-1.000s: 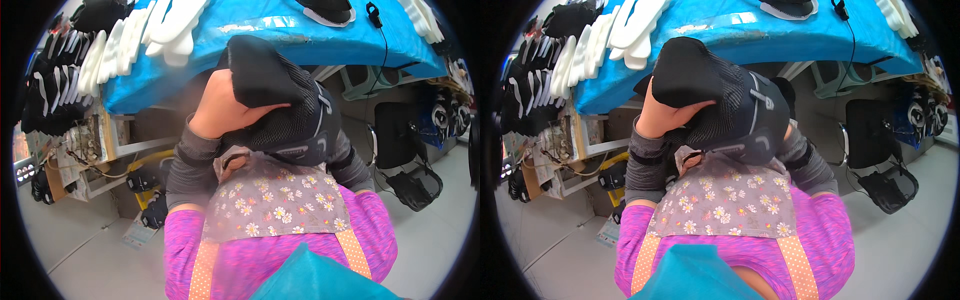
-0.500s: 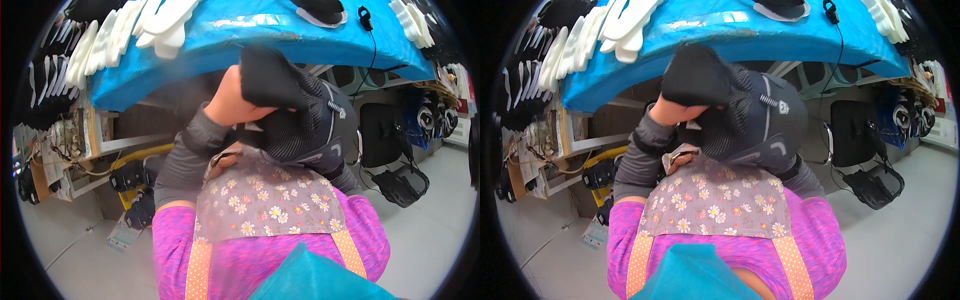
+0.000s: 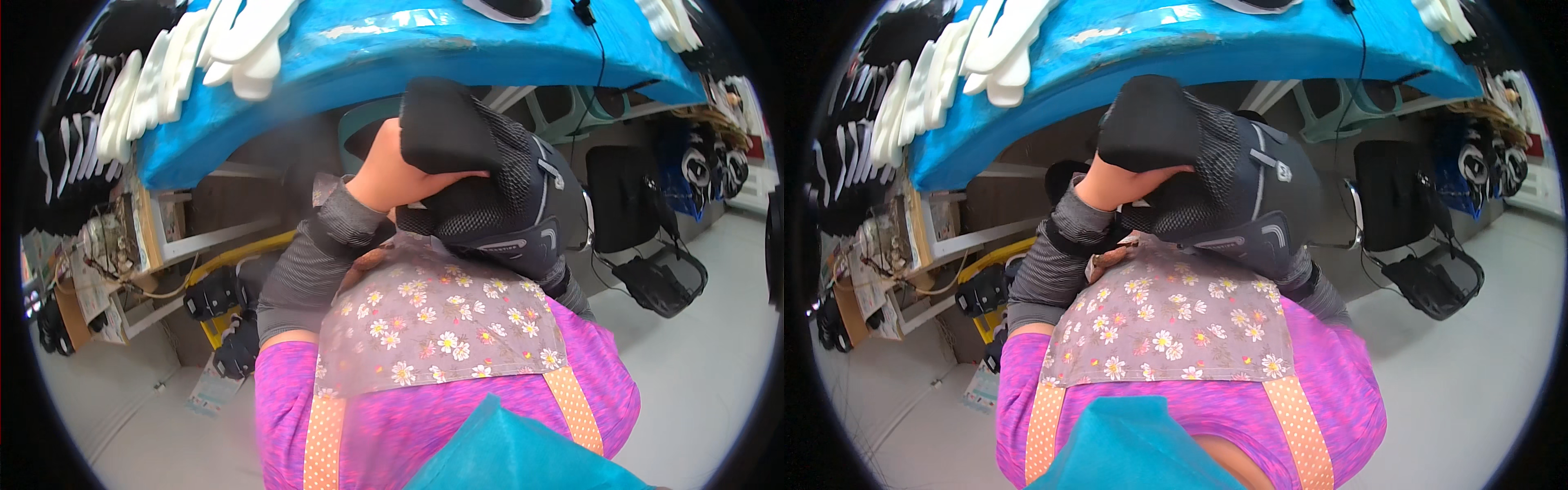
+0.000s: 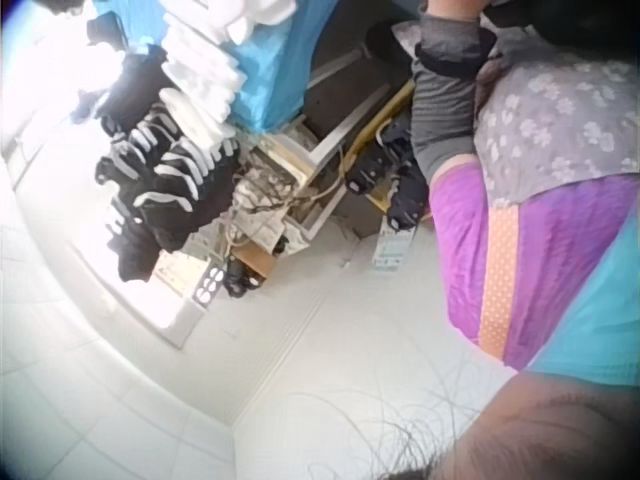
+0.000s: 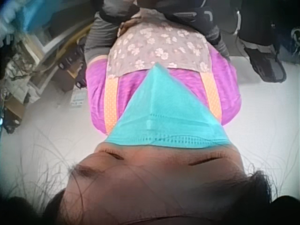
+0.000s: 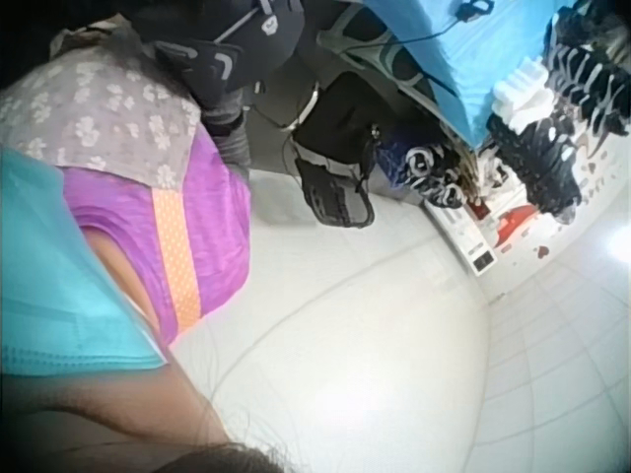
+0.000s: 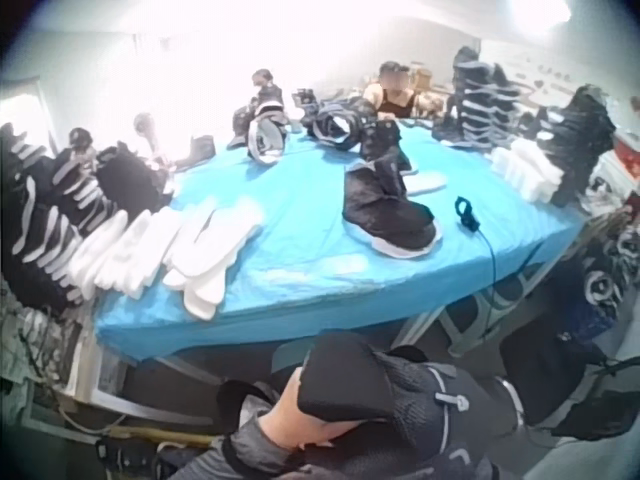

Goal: The person handles a shoe upper and inserts a white foam padding into the interior of the shoe.

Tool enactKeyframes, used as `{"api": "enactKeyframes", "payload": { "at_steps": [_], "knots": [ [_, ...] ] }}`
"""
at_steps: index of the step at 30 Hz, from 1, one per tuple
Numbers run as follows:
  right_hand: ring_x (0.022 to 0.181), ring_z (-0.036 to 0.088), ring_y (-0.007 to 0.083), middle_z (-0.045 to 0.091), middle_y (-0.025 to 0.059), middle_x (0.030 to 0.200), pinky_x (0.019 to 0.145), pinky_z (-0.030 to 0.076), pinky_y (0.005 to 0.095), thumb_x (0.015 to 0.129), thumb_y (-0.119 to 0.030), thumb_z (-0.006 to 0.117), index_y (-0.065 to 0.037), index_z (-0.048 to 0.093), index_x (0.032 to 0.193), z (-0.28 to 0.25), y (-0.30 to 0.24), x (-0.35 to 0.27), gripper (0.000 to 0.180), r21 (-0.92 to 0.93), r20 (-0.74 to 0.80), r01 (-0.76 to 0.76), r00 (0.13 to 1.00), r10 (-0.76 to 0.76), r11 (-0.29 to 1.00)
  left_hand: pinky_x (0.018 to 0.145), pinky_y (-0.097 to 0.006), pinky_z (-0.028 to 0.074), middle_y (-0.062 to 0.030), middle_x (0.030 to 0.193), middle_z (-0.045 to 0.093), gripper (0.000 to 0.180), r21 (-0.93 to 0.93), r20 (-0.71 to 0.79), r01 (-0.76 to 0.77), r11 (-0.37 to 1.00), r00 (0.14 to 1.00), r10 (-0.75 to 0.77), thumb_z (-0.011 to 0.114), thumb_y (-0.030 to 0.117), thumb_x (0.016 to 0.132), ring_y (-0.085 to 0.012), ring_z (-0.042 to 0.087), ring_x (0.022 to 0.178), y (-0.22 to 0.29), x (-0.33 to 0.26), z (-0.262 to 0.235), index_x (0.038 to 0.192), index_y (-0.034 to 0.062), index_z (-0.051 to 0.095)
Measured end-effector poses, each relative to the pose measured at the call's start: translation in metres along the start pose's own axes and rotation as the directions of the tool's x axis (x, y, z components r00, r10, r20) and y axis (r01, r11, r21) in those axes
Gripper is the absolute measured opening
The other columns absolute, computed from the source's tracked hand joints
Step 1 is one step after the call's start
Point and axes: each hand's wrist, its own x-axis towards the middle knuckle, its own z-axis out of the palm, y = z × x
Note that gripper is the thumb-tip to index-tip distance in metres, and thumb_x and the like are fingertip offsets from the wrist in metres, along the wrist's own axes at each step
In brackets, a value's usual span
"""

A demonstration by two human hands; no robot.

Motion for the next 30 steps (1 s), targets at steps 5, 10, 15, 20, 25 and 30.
{"api": "enactKeyframes", "payload": {
  "at_steps": [5, 10, 15, 20, 25, 30],
  "knots": [
    [0.088, 0.062, 0.0308, 0.063, 0.0119, 0.092, 0.076, 0.047, 0.0418, 0.068, -0.035, 0.071, -0.011, 0.063, 0.111, -0.007, -0.005, -0.002, 0.05, -0.048, -0.006, -0.007, 1.0, 0.006, 0.999, 0.067, -0.034, 0.053, -0.006, 0.088, 0.07, 0.024, -0.095, 0.115, 0.006, 0.995, 0.993, 0.005, 0.081, 0.024, 0.073, -0.0278, 0.066, 0.075, 0.001, 0.005, -0.004, 0.093, 0.0125, 0.073],
    [0.084, 0.063, 0.0305, 0.063, 0.0112, 0.088, 0.072, 0.048, 0.0412, 0.066, -0.034, 0.072, -0.012, 0.064, 0.108, -0.004, -0.003, 0.01, 0.048, -0.076, 0.03, 0.043, 0.999, -0.041, 0.996, 0.066, -0.035, 0.052, -0.0077, 0.085, 0.069, 0.024, -0.216, 0.205, 0.186, 0.958, 0.968, -0.142, 0.081, 0.023, 0.074, -0.0303, 0.065, 0.073, -0.013, -0.016, 0.006, 0.093, 0.011, 0.072],
    [0.08, 0.064, 0.0302, 0.064, 0.0104, 0.084, 0.069, 0.049, 0.0407, 0.065, -0.032, 0.073, -0.012, 0.066, 0.106, -0.009, -0.008, 0.023, 0.046, -0.151, 0.05, 0.075, 0.996, -0.068, 0.986, 0.07, -0.035, 0.052, -0.0135, 0.089, 0.069, 0.031, -0.317, 0.219, 0.448, 0.836, 0.892, -0.396, 0.08, 0.025, 0.076, -0.0321, 0.065, 0.079, -0.012, -0.015, 0.004, 0.099, 0.0071, 0.07],
    [0.077, 0.065, 0.0299, 0.065, 0.0097, 0.08, 0.066, 0.049, 0.0402, 0.063, -0.031, 0.074, -0.013, 0.067, 0.104, -0.013, -0.009, 0.046, 0.045, -0.244, 0.104, 0.13, 0.989, -0.107, 0.961, 0.094, -0.03, 0.045, -0.0029, 0.12, 0.061, 0.039, -0.52, 0.501, 0.7, 0.489, 0.714, -0.489, 0.074, 0.004, 0.078, -0.0138, 0.056, 0.106, 0.0, 0.0, -0.028, 0.115, -0.0008, 0.064],
    [0.073, 0.066, 0.0296, 0.065, 0.009, 0.076, 0.062, 0.05, 0.0396, 0.062, -0.03, 0.075, -0.014, 0.068, 0.101, -0.022, -0.016, 0.081, 0.043, -0.352, 0.189, 0.206, 0.971, -0.146, 0.913, 0.103, -0.035, 0.038, -0.0147, 0.142, 0.047, 0.028, -0.609, 0.216, 0.502, 0.615, 0.85, -0.48, 0.069, 0.014, 0.082, -0.02, 0.052, 0.12, -0.012, 0.0, -0.044, 0.105, 0.0, 0.07],
    [0.062, 0.065, 0.0297, 0.063, 0.0052, 0.064, 0.053, 0.048, 0.0396, 0.059, -0.033, 0.076, -0.015, 0.068, 0.096, -0.042, -0.038, 0.087, 0.042, -0.36, -0.015, 0.32, 0.937, -0.348, 0.876, 0.095, -0.031, 0.042, -0.0101, 0.118, 0.062, 0.015, -0.257, 0.37, 0.563, 0.785, 0.808, -0.459, 0.068, 0.01, 0.085, -0.0141, 0.058, 0.101, 0.009, 0.02, -0.059, 0.095, -0.0017, 0.068]
  ]
}}
